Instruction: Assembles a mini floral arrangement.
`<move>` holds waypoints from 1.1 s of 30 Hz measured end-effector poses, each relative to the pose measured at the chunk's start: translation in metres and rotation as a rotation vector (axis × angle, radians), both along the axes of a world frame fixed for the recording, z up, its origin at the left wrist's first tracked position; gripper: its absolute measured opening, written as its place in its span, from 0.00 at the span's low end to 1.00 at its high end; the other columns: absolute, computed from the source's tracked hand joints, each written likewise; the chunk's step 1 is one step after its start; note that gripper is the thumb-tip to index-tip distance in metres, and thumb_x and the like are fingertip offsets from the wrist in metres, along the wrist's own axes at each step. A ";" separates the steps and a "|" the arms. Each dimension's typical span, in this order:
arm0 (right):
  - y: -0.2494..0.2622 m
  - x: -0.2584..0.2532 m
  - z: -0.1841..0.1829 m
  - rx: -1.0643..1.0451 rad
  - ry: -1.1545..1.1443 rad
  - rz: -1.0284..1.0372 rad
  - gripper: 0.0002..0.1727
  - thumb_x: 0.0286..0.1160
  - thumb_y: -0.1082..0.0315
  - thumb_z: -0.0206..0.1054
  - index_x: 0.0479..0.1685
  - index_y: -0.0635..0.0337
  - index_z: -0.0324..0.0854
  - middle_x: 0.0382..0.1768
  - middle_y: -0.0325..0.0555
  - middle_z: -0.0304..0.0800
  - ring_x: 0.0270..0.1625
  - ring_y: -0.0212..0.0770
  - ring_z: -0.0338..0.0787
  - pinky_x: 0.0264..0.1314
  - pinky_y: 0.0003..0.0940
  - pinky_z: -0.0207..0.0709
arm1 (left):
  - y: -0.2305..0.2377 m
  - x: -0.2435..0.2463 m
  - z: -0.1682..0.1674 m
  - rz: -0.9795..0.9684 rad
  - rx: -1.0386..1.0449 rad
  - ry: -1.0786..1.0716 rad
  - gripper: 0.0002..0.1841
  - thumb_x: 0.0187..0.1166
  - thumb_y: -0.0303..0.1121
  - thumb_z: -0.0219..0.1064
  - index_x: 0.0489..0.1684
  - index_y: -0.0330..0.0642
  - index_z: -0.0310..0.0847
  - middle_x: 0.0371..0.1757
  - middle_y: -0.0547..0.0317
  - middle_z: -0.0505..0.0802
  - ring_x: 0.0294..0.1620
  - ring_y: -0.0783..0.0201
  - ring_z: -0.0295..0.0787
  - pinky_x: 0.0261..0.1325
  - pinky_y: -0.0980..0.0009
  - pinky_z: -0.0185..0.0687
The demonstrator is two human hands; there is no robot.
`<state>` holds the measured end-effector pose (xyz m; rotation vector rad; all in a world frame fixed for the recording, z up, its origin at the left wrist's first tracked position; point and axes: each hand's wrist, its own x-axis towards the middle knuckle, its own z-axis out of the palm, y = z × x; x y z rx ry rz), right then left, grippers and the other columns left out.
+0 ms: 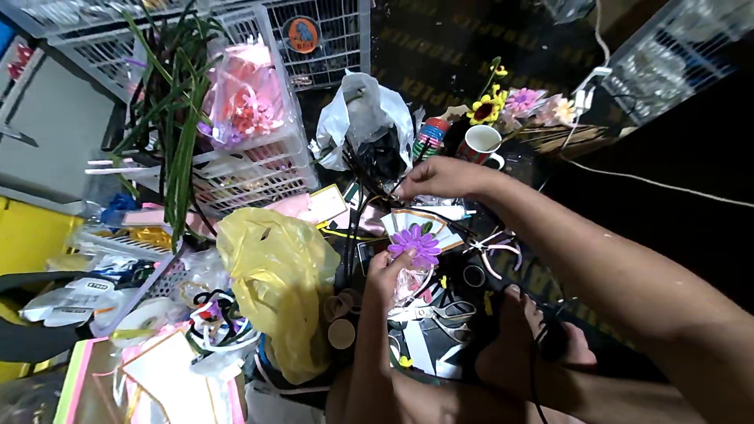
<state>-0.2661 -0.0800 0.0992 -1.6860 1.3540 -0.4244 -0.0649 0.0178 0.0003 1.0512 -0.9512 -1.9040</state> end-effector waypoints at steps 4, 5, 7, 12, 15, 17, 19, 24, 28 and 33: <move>0.004 0.015 -0.003 0.129 0.084 0.178 0.11 0.76 0.64 0.75 0.39 0.66 0.90 0.32 0.46 0.89 0.35 0.37 0.84 0.44 0.41 0.79 | 0.000 -0.001 -0.003 0.011 -0.025 0.063 0.10 0.79 0.22 0.65 0.54 0.26 0.79 0.43 0.51 0.92 0.45 0.67 0.91 0.57 0.68 0.88; 0.003 0.017 -0.004 0.140 0.079 0.191 0.09 0.76 0.66 0.75 0.39 0.66 0.89 0.31 0.46 0.88 0.34 0.36 0.83 0.43 0.39 0.78 | 0.000 -0.001 -0.001 0.017 -0.019 0.056 0.11 0.77 0.20 0.67 0.54 0.26 0.79 0.44 0.51 0.93 0.45 0.66 0.92 0.57 0.68 0.89; -0.001 0.020 -0.005 0.172 0.039 0.183 0.08 0.75 0.68 0.74 0.36 0.66 0.88 0.30 0.44 0.86 0.32 0.33 0.81 0.41 0.35 0.76 | 0.000 0.000 0.000 0.039 -0.020 0.028 0.09 0.76 0.20 0.68 0.50 0.26 0.81 0.42 0.51 0.93 0.44 0.66 0.92 0.55 0.68 0.89; -0.011 0.016 -0.001 0.164 0.068 0.206 0.07 0.74 0.70 0.75 0.37 0.67 0.90 0.32 0.45 0.89 0.36 0.35 0.84 0.46 0.38 0.78 | -0.001 0.001 0.001 0.074 0.002 0.045 0.06 0.80 0.23 0.66 0.45 0.26 0.84 0.37 0.51 0.94 0.39 0.65 0.93 0.50 0.67 0.91; -0.013 0.013 -0.003 0.133 0.104 0.249 0.09 0.77 0.67 0.73 0.37 0.66 0.91 0.32 0.46 0.90 0.36 0.35 0.83 0.46 0.39 0.77 | 0.000 0.001 0.002 0.065 0.033 0.076 0.07 0.81 0.24 0.64 0.45 0.27 0.84 0.36 0.51 0.94 0.38 0.65 0.92 0.48 0.67 0.90; -0.014 0.007 -0.007 0.096 0.083 0.228 0.14 0.84 0.64 0.67 0.37 0.65 0.92 0.30 0.44 0.88 0.33 0.32 0.81 0.43 0.37 0.74 | 0.000 0.001 -0.001 0.071 0.024 0.090 0.07 0.82 0.23 0.64 0.47 0.27 0.84 0.38 0.51 0.94 0.39 0.65 0.92 0.50 0.67 0.90; -0.014 -0.003 -0.012 0.042 0.012 0.148 0.17 0.87 0.61 0.63 0.38 0.64 0.90 0.32 0.42 0.88 0.35 0.30 0.80 0.44 0.34 0.74 | 0.000 -0.001 -0.004 0.126 -0.025 0.066 0.06 0.79 0.21 0.66 0.45 0.26 0.84 0.38 0.51 0.94 0.41 0.65 0.93 0.52 0.67 0.90; 0.012 -0.022 -0.009 -0.123 -0.200 0.140 0.09 0.72 0.70 0.74 0.47 0.63 0.89 0.58 0.46 0.89 0.61 0.38 0.88 0.64 0.37 0.83 | -0.003 -0.002 -0.007 0.249 -0.132 -0.044 0.06 0.70 0.20 0.74 0.39 0.27 0.85 0.36 0.51 0.93 0.40 0.66 0.92 0.51 0.69 0.90; 0.031 -0.026 -0.010 -0.079 -0.223 0.134 0.24 0.66 0.76 0.76 0.65 0.64 0.80 0.58 0.47 0.89 0.60 0.36 0.88 0.65 0.33 0.82 | -0.001 -0.003 -0.007 0.239 -0.140 -0.049 0.07 0.69 0.20 0.75 0.40 0.27 0.85 0.36 0.51 0.93 0.40 0.67 0.92 0.51 0.70 0.90; 0.037 -0.025 -0.018 -0.101 -0.322 0.121 0.16 0.73 0.73 0.71 0.60 0.64 0.83 0.55 0.43 0.90 0.55 0.31 0.89 0.61 0.29 0.84 | 0.000 -0.002 -0.005 0.204 -0.133 0.020 0.07 0.69 0.19 0.74 0.42 0.27 0.85 0.38 0.51 0.94 0.41 0.66 0.92 0.52 0.69 0.90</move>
